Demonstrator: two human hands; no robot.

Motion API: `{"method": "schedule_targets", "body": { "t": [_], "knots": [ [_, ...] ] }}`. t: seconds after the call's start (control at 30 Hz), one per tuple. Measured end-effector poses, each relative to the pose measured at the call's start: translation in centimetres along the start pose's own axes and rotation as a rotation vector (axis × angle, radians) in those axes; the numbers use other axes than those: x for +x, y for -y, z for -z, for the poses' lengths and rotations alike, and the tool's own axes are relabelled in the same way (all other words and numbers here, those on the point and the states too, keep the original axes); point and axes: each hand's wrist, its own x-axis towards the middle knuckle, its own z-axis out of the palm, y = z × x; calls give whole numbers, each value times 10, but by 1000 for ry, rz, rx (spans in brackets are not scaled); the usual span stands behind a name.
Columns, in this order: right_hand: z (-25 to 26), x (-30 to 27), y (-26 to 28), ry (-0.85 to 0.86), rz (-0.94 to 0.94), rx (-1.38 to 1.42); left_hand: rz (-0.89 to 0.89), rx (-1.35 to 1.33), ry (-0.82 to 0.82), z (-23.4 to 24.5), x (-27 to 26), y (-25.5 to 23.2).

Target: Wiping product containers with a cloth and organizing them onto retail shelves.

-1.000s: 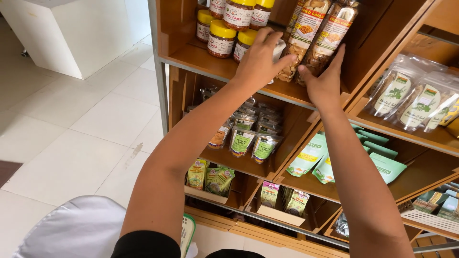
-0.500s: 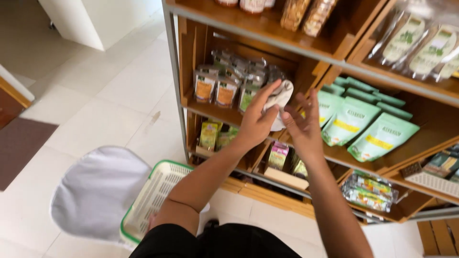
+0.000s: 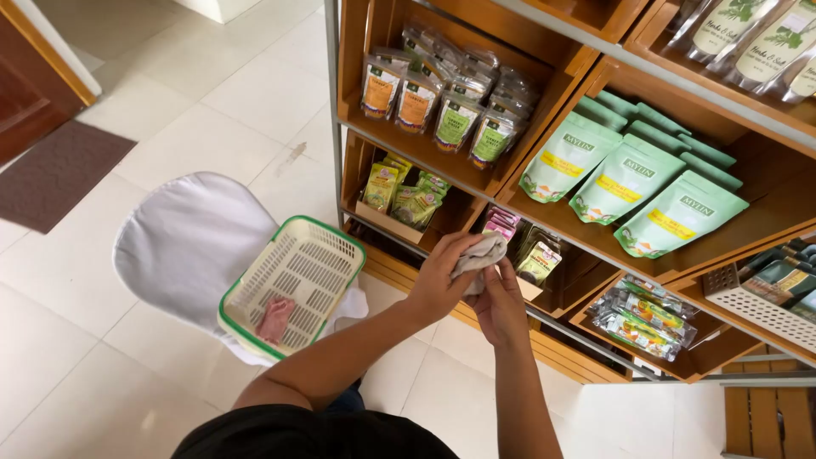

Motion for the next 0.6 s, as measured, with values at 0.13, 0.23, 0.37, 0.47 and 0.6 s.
{"method": "schedule_targets", "body": {
  "t": [0.13, 0.23, 0.37, 0.47, 0.6],
  "knots": [
    [5, -26, -6, -11, -33, 9, 59, 4, 26, 6, -23, -4],
    [-8, -44, -6, -50, -34, 50, 2, 153, 44, 11, -31, -15],
    [1, -50, -21, -96, -48, 79, -22, 160, 42, 10, -38, -21],
    [9, -44, -36, -114, -62, 90, -19, 194, 38, 11, -41, -19],
    [-9, -39, -54, -131, -96, 107, -29, 257, 19, 28, -44, -21]
  ]
}}
